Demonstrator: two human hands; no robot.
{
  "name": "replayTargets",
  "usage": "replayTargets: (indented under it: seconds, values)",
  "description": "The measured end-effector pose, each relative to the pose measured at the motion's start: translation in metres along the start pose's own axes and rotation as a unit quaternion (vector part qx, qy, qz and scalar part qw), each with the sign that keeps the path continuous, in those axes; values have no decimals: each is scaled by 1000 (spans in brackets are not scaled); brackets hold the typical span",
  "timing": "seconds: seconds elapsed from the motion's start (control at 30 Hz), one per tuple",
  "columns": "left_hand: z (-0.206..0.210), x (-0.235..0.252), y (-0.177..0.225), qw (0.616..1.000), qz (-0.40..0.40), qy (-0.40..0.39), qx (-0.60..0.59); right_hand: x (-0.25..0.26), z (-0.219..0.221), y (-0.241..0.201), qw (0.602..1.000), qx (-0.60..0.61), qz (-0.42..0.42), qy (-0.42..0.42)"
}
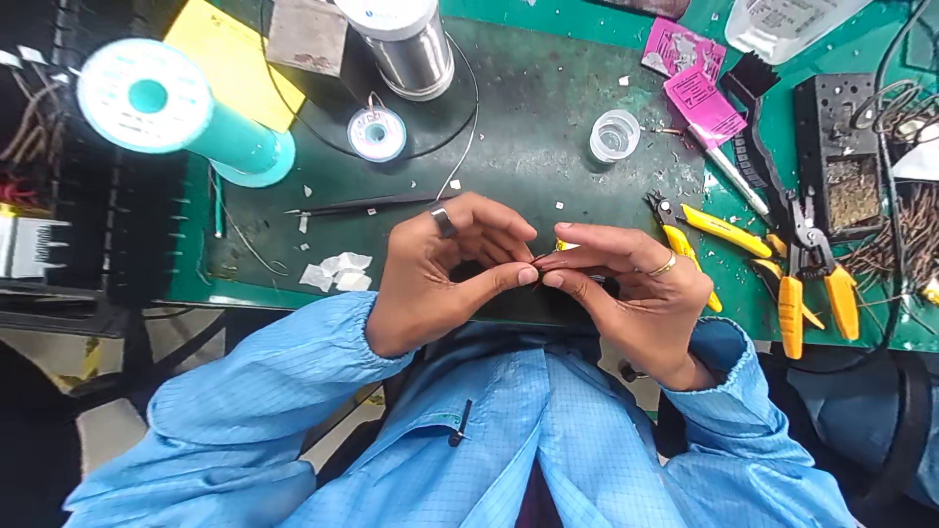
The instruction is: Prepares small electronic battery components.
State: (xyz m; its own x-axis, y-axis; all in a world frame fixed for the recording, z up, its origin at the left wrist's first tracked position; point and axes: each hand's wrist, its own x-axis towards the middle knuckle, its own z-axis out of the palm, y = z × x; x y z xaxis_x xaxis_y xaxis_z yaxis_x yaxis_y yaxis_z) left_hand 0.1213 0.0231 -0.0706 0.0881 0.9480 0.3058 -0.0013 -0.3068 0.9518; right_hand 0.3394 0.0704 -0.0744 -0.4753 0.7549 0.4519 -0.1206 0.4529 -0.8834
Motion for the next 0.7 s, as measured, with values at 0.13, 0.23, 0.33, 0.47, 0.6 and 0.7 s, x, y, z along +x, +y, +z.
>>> replayTargets:
  seconds: [0.13, 0.23, 0.33, 0.47, 0.6, 0.7]
  values:
    - [-3, 0, 0, 999, -15, -13, -26, 0, -1, 1, 999, -3, -6, 37]
    - [-3, -1, -1, 999, -14, -29, -22, -1, -1, 0, 999, 11, -11, 47]
    - [-3, -1, -1, 999, -6, -35, -4, -2, 1, 1, 998, 12, -30, 48]
    - [-3, -1, -1, 999, -2, -40, 6, -3, 2, 1, 998, 10, -42, 40]
    - [-3, 0, 0, 999, -6, -41, 1, -4, 2, 1, 999, 6, -44, 31]
    - [-3, 0, 0, 999, -5, -41, 2, -4, 3, 1, 998, 8, -48, 31]
